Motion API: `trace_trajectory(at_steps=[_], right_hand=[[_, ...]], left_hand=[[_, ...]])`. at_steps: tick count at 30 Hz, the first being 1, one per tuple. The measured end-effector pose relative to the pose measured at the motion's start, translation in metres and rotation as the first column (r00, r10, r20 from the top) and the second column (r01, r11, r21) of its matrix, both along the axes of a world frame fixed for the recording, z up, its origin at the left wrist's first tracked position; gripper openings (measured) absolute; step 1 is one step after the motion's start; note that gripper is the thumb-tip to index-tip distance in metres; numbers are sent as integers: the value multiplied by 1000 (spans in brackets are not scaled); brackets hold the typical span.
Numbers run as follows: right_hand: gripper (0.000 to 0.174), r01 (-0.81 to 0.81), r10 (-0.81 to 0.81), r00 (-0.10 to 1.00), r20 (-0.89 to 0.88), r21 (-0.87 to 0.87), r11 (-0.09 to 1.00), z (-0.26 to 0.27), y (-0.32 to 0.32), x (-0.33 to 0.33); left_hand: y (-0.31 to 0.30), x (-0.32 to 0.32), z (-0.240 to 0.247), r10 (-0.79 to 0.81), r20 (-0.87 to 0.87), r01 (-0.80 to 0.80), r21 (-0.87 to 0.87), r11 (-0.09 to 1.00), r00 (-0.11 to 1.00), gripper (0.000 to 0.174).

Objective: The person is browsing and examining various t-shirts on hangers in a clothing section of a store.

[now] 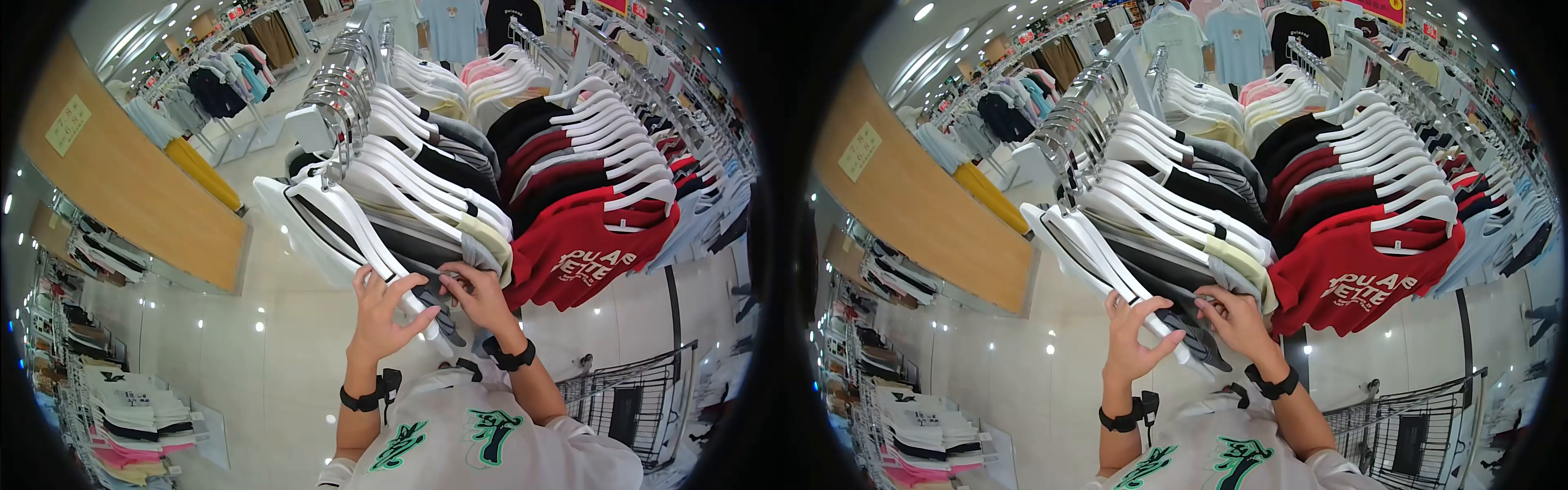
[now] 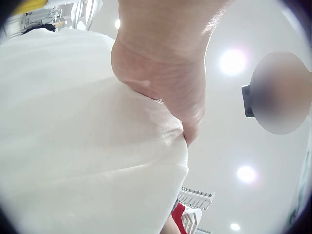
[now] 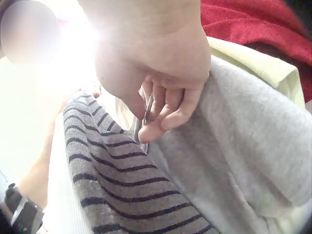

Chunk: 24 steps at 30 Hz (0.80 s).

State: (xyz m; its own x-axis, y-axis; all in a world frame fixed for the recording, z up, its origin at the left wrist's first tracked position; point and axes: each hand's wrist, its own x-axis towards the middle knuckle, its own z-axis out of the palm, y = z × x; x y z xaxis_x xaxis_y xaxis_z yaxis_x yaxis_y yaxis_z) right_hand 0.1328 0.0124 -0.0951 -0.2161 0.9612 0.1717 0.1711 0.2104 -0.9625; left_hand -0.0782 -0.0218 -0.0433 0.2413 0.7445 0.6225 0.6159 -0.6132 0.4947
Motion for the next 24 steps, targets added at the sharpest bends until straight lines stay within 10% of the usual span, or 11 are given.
trace_trajectory(at_steps=[24], right_hand=[[19,-17,17,1000,1,106,994,-4,-6,4]], left_hand=[[3,9,2,-6,35,6,-9,1000,999,47]])
